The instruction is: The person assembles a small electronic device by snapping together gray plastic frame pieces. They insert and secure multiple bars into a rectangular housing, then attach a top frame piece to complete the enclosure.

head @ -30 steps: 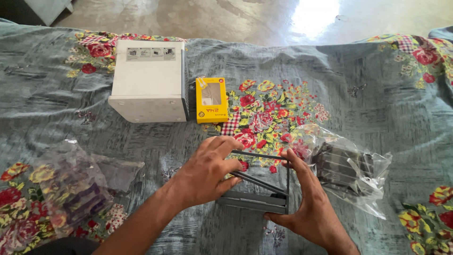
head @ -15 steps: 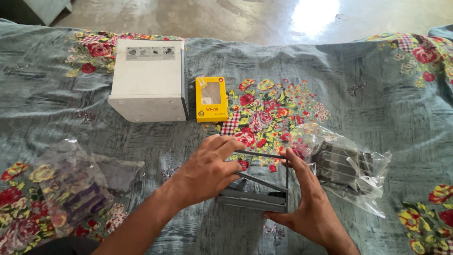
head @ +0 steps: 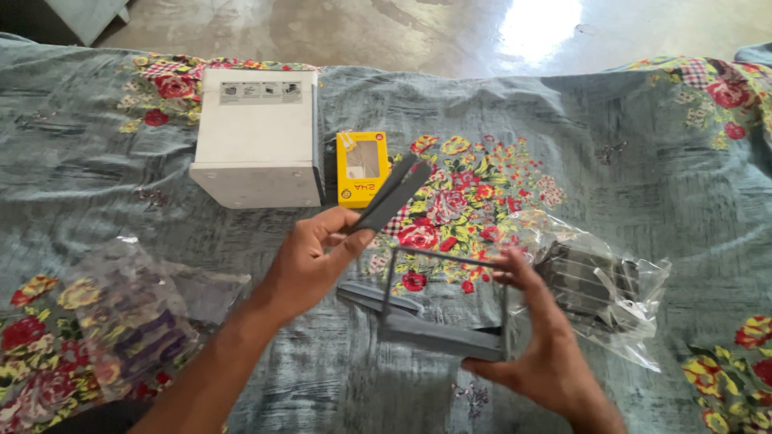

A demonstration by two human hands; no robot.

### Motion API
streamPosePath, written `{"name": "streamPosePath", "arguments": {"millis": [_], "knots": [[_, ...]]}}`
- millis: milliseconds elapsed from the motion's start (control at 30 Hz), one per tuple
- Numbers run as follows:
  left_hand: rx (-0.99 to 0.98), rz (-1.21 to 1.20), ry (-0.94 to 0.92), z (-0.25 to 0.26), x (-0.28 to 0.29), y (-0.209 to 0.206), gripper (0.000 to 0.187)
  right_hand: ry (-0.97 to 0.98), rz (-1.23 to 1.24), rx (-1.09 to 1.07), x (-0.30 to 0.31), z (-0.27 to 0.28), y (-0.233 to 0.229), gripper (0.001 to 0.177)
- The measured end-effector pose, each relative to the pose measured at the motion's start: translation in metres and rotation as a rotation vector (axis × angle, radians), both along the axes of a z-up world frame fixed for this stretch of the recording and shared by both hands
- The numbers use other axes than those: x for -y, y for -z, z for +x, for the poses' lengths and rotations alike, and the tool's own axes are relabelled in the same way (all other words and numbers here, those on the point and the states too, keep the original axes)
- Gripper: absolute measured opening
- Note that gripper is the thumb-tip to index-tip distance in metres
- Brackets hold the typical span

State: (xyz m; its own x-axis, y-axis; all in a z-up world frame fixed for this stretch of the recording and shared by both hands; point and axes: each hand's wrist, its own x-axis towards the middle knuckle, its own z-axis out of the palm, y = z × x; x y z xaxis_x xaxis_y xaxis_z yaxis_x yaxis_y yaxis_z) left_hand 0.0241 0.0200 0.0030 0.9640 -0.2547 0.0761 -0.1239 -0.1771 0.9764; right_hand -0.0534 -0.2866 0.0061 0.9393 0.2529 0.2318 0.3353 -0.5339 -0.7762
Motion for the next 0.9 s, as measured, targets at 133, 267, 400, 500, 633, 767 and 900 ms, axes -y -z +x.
{"name": "streamPosePath", "arguments": {"millis": [133,267,400,500,633,767,900], "knots": [[-0.182,0.783,0.013,-0.004,-0.020,0.018,0.022,0.193,-0.036,-0.051,0.016,0.000,-0.005,0.147],[0.045,1.109,0.213,-0.009,-0.003,0.051,0.020,0.277,-0.052,-0.038,0.015,-0.001,-0.003,0.142],[0.243,1.205,0.264,-0.014,0.008,0.064,0.034,0.243,-0.113,-0.005,0.010,0.000,-0.002,0.143],[0.234,1.198,0.273,-0.012,0.016,0.066,0.066,0.275,-0.163,-0.050,0.006,-0.001,-0.002,0.142],[0.314,1.083,0.321,-0.020,0.021,0.072,0.050,0.215,-0.123,-0.004,0.003,0.000,-0.003,0.138],[0.189,1.044,0.298,-0.022,0.024,0.086,0.039,0.243,-0.167,-0.022,0.001,-0.001,-0.005,0.137],[0.107,1.019,0.227,-0.024,0.021,0.106,0.031,0.222,-0.163,-0.017,-0.006,-0.005,-0.006,0.136]]}}
